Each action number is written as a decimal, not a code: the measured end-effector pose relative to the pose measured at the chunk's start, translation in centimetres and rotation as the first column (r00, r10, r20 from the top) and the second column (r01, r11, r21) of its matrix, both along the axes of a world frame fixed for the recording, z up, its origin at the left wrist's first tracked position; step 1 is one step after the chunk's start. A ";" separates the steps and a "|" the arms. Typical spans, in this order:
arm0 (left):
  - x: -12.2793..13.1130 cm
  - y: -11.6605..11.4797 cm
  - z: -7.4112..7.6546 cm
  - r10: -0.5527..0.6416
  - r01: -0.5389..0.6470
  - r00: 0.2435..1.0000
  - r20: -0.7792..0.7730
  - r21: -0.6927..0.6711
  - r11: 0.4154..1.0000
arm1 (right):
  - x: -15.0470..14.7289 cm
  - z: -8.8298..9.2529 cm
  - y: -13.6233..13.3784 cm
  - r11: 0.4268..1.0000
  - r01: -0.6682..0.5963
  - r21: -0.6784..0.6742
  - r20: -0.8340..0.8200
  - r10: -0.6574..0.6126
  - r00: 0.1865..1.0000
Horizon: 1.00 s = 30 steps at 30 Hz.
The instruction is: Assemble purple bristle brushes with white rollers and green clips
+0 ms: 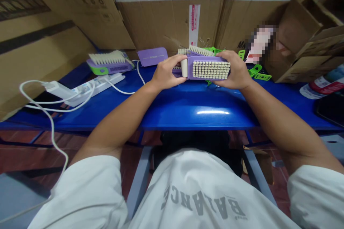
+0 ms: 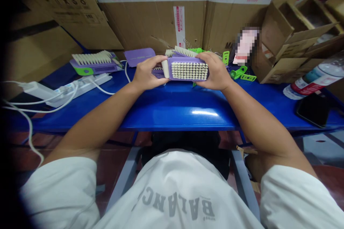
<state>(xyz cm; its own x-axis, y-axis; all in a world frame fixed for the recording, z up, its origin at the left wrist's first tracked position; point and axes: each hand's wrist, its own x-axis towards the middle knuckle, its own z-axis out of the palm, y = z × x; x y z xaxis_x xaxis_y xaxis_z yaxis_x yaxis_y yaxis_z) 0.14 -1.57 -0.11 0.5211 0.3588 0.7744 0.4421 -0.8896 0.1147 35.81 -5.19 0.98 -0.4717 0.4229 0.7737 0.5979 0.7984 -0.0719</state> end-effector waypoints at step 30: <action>-0.8 0.2 0.0 0.049 -0.048 0.996 -0.073 0.015 0.999 | -0.6 0.3 -0.3 1.000 0.001 0.004 -0.039 -0.001 0.999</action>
